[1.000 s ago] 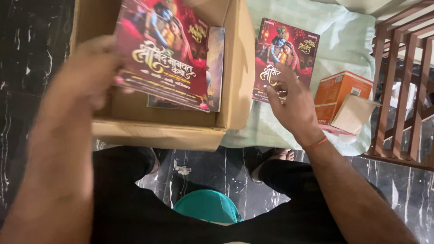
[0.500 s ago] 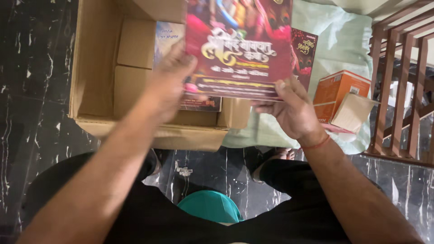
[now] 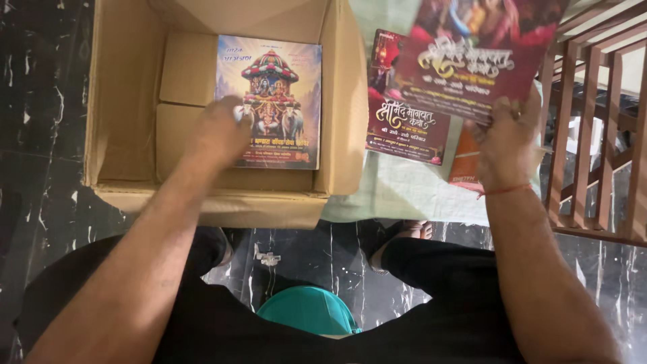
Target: The person sits on the floor and places books, a small bulb package, and boxed LED bulbs into a large cardboard box, then closes the box flaps and stacks it with other boxes on a wooden rack. They later reopen the box and take the books back out, stacking them beside the box.
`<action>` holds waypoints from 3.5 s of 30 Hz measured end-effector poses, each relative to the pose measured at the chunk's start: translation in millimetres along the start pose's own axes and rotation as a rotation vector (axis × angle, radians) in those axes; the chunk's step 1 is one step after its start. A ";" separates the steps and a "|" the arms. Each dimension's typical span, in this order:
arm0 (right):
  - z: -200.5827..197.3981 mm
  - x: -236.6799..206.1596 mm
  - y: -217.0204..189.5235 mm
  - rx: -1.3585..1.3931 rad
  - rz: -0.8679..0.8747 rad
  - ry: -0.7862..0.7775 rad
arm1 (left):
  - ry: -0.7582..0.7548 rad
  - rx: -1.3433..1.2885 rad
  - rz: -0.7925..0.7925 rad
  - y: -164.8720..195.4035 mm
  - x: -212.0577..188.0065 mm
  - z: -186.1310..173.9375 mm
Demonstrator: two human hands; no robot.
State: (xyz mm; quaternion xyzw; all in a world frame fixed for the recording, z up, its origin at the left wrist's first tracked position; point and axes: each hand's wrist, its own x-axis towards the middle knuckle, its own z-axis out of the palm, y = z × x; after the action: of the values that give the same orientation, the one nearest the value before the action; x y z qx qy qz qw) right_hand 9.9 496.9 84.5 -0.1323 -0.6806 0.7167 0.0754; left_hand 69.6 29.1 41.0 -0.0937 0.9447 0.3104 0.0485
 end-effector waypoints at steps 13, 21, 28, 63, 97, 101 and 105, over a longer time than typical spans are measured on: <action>-25.7 -0.4 60.7 -1.010 -0.024 -0.102 | -0.452 0.205 -0.399 -45.1 10.4 24.7; 29.6 -31.5 24.6 -0.919 -0.347 -0.260 | -0.169 0.104 -0.386 -46.8 11.6 12.4; 82.0 -75.7 -20.5 -0.786 -0.423 -0.468 | -0.110 -0.428 -0.443 -6.6 10.0 -32.6; 57.9 -28.6 -42.1 0.148 0.090 -0.271 | -0.177 -0.822 -0.251 29.1 -3.1 5.2; 52.0 -38.8 -6.7 -0.933 -0.336 -0.271 | -0.137 -0.808 -0.636 -7.2 16.3 19.3; 65.7 -49.6 -18.1 -0.822 -0.356 -0.346 | -0.244 -1.022 -0.478 2.5 15.5 12.1; 67.0 -53.3 -21.3 -0.702 -0.275 -0.394 | -0.113 -0.950 -0.445 26.6 8.2 -21.7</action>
State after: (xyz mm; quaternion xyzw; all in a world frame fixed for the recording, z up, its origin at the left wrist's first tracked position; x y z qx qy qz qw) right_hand 39.6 418.9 113.0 0.0815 -0.8960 0.4364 -0.0108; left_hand 55.3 36.0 72.6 -0.2870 0.6531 0.6911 0.1162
